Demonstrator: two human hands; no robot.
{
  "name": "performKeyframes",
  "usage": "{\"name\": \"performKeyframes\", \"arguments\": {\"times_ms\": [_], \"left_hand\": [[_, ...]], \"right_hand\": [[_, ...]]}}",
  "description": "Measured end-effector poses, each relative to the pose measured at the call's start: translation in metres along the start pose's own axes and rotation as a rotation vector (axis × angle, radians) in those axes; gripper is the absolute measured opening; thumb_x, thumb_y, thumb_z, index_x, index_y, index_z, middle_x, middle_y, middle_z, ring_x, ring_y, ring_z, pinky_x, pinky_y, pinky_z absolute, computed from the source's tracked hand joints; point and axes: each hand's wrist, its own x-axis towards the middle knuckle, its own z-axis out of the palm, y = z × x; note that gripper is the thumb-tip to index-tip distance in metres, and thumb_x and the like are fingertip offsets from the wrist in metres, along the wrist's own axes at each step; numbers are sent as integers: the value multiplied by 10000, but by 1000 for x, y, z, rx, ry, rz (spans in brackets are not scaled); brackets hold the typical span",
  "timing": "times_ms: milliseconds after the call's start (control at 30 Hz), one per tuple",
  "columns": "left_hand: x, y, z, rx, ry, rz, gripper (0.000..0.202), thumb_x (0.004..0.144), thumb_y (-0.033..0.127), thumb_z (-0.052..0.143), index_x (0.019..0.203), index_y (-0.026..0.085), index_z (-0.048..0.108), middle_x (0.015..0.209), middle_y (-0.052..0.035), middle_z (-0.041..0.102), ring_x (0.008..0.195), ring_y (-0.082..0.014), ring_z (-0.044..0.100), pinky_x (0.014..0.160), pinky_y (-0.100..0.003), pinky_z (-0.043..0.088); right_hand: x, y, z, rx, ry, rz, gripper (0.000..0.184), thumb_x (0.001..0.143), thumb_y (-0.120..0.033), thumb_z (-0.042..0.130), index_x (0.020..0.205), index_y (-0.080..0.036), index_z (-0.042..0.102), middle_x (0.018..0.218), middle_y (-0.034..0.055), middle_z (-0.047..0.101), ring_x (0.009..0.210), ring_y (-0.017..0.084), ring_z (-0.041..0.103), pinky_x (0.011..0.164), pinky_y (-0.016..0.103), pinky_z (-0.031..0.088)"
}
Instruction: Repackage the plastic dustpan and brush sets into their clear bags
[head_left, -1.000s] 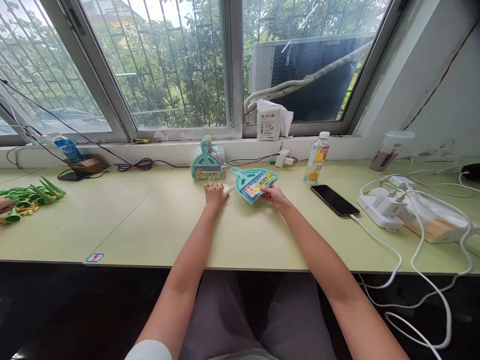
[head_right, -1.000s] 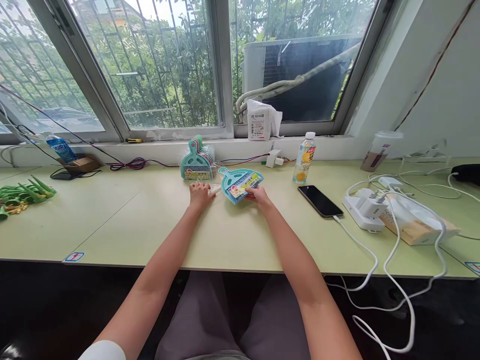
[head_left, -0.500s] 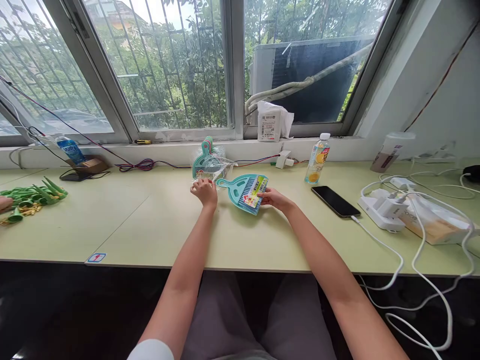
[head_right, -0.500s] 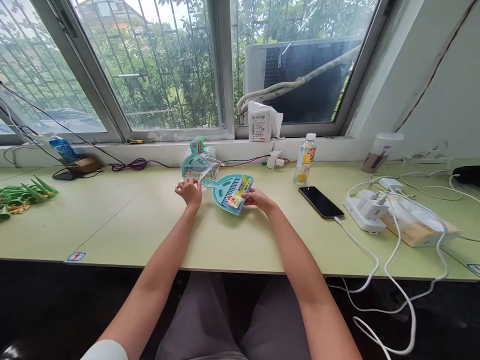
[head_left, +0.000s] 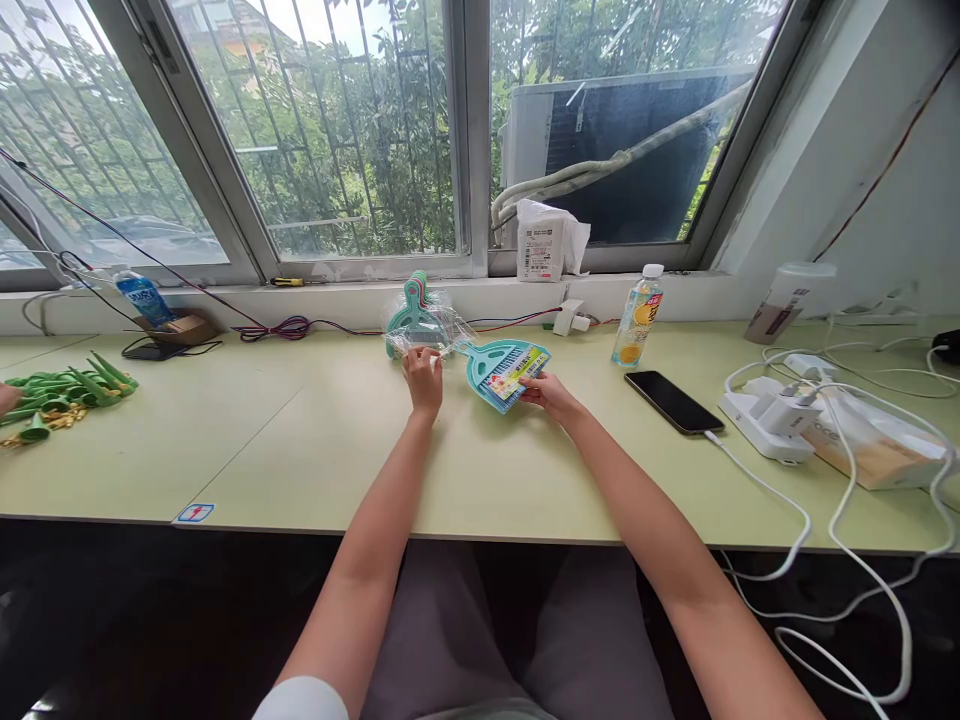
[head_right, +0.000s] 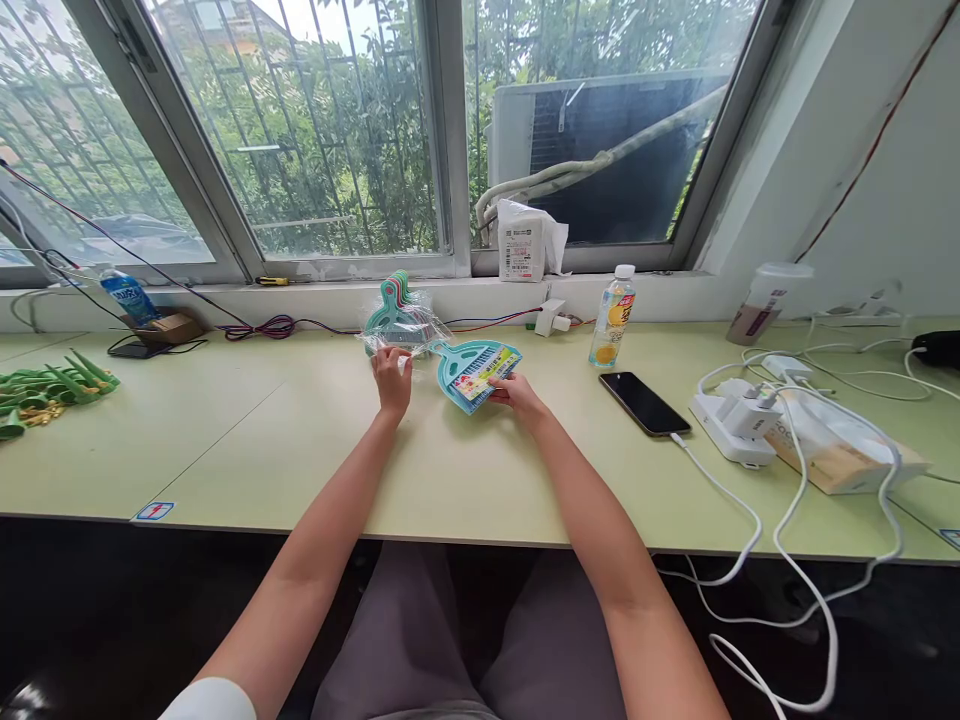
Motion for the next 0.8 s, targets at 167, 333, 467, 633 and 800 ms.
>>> {"name": "performKeyframes", "arguments": {"times_ms": [167, 333, 467, 633, 800], "left_hand": [[-3, 5, 9, -235, -23, 106, 171, 916, 226, 470, 1080, 222, 522, 1244, -128, 473, 1241, -242, 439, 1067, -422, 339], [-9, 17, 11, -370, 212, 44, 536, 858, 356, 614, 1298, 223, 338, 1463, -182, 245, 1418, -264, 232, 1113, -409, 314], [-4, 15, 12, -461, 279, -150, 667, 830, 385, 654, 1350, 249, 258, 1537, -170, 137, 1430, -249, 242, 1072, -374, 382], [9, 0, 17, -1034, -8, -499, 549, 905, 494, 499, 1352, 259, 283, 1403, -152, 438, 1201, -208, 557, 884, -317, 508], [11, -3, 22, -1327, -294, -647, 421, 867, 464, 561, 1186, 206, 470, 937, -40, 648, 761, -126, 660, 589, -201, 471]], "right_hand": [[-3, 1, 11, -33, -95, -2, 227, 750, -154, 711, 971, -154, 659, 929, 88, 753, 796, 208, 728, 840, 394, 587], [-7, 0, 18, -34, -104, -54, 259, 745, -176, 725, 997, -164, 666, 962, 84, 749, 811, 212, 723, 842, 403, 583], [-9, -1, 17, -14, -93, -104, 273, 740, -196, 732, 1003, -164, 664, 994, 81, 742, 863, 214, 715, 850, 396, 582], [-9, -3, 16, -26, -79, -135, 270, 715, -209, 757, 968, -166, 673, 993, 81, 741, 887, 227, 710, 842, 405, 588], [-8, 0, 19, -111, -103, -105, 246, 709, -202, 763, 935, -155, 677, 908, 82, 748, 762, 219, 719, 778, 408, 605]]}}
